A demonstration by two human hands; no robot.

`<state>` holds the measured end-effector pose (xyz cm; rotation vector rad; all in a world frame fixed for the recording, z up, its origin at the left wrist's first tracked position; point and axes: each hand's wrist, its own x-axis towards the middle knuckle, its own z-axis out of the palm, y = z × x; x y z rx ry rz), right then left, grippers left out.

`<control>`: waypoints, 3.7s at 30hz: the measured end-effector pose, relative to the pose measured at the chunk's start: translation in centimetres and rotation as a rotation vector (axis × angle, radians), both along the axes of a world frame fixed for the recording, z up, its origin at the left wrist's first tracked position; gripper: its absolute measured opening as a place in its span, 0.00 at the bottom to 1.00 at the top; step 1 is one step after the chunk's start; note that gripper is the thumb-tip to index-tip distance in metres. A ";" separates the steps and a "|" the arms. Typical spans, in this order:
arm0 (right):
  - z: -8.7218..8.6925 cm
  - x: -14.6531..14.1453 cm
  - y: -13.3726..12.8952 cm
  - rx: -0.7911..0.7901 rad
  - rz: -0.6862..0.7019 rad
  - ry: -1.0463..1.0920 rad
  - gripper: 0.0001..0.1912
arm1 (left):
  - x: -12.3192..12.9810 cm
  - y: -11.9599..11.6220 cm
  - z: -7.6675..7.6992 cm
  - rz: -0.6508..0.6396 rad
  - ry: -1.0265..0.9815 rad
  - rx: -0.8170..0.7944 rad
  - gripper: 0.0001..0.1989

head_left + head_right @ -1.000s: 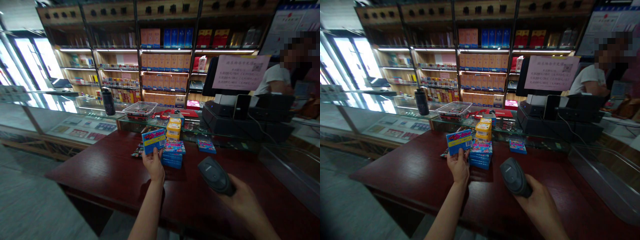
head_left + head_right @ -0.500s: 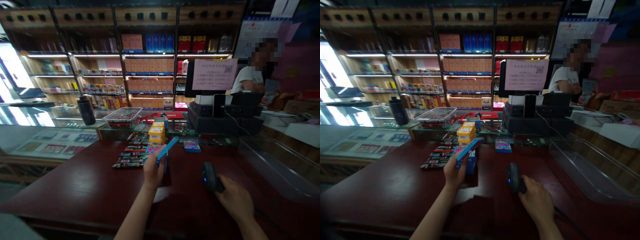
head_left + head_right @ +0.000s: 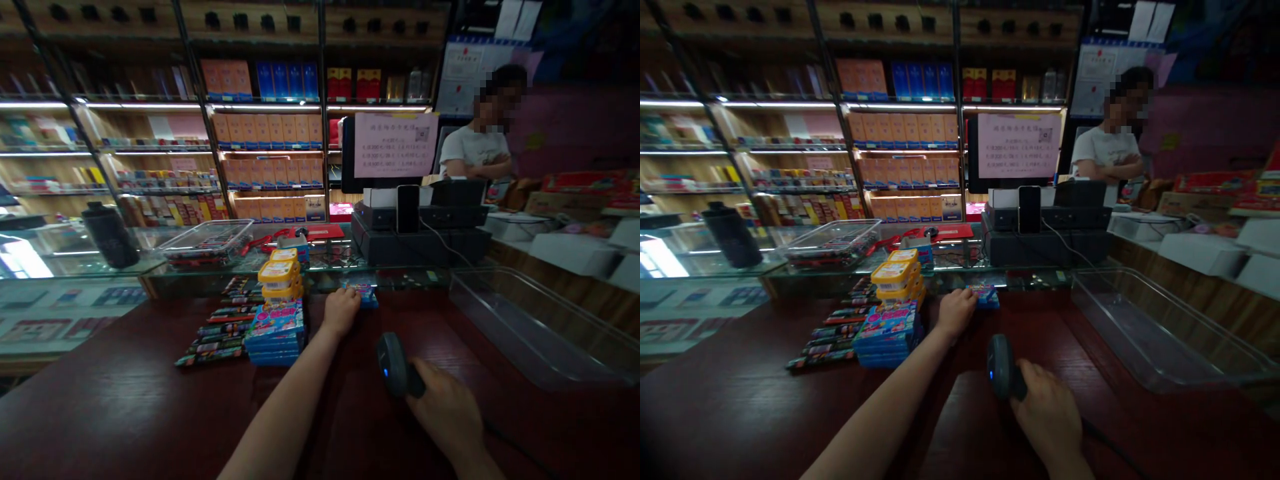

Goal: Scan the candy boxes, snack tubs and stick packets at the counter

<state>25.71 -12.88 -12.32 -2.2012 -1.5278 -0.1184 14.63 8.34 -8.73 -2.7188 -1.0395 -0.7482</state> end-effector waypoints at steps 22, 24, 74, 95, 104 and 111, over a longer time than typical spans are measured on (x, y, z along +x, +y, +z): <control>0.2 0.0 0.3 -0.032 -0.080 0.031 0.12 | 0.6 4.5 -5.4 0.082 -0.610 -0.310 0.08; 0.1 0.0 0.3 -0.020 -0.080 0.005 0.12 | 0.5 4.4 -5.3 0.069 -0.596 -0.312 0.10; 3.9 -4.1 -2.0 0.227 0.135 0.551 0.19 | -15.2 -7.7 -0.5 0.082 -1.648 -0.367 0.15; 6.0 -8.1 -2.1 0.224 0.261 0.823 0.16 | -14.4 -7.8 -0.2 0.108 -1.671 -0.407 0.14; 2.2 -1.2 -0.1 -0.103 -0.046 -0.077 0.13 | -14.3 -7.3 -1.1 0.100 -1.454 -0.189 0.14; 0.7 -0.6 0.0 -0.026 -0.013 -0.142 0.12 | -14.6 -8.2 -0.5 -0.053 -0.927 0.276 0.06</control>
